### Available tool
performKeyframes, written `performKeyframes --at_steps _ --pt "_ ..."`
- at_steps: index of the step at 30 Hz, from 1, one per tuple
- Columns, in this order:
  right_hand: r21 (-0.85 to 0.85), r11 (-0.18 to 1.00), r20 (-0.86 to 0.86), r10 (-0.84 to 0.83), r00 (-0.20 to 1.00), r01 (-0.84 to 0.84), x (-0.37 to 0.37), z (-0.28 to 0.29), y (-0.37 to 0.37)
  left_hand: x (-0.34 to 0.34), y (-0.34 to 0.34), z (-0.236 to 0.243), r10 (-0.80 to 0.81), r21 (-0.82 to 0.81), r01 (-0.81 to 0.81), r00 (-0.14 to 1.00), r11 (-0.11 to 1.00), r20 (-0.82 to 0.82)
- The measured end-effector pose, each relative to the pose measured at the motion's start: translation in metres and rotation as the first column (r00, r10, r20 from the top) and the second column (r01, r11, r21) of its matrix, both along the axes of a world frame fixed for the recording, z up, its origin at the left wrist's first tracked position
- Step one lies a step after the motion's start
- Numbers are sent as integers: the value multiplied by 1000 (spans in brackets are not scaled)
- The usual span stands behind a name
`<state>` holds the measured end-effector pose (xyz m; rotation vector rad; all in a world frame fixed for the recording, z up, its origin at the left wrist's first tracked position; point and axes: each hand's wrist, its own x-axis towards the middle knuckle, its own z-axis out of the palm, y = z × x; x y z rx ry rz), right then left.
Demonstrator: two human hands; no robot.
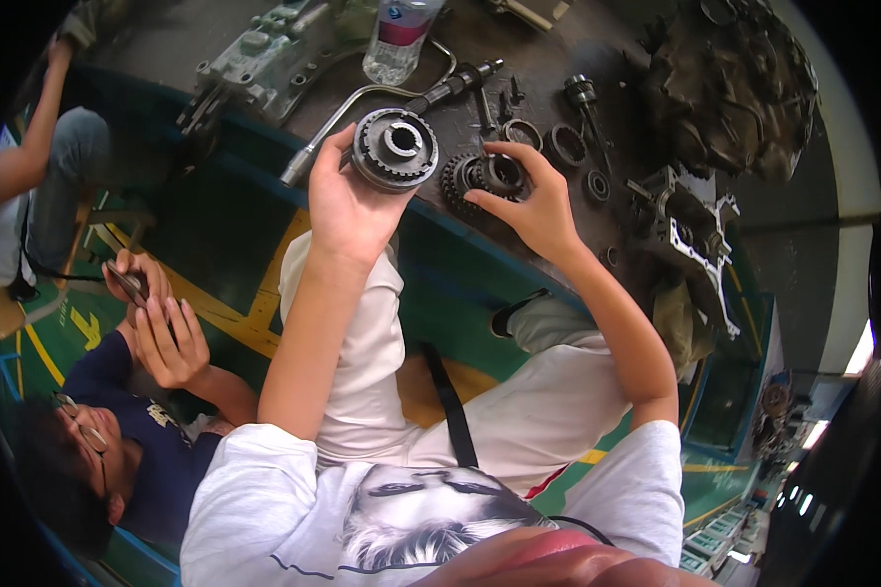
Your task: The person picks up and holds various gears and bearing components by hand, turning them over and aligning different parts together over a workbench.
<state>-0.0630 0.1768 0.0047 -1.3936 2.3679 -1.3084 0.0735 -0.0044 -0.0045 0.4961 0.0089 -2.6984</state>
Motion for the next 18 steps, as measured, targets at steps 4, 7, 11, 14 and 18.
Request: performKeyframes --at_steps 4,7,11,14,18 --pt "-20 998 -108 55 993 -57 0 3 -8 -5 1 2 29 3 -29 998 1000 49" --pt "-37 996 -95 83 992 -87 2 0 -14 0 -1 5 18 -22 -17 999 1000 51" --pt "-57 995 -94 82 992 -88 -5 5 -2 -2 1 2 -16 -22 16 1000 1000 5" --pt "-34 999 -118 -42 992 38 -16 24 18 0 -3 -2 -16 -50 15 1000 999 -15" --pt "109 970 -118 -203 972 216 -44 35 69 0 -3 0 -30 -33 28 998 999 -61"
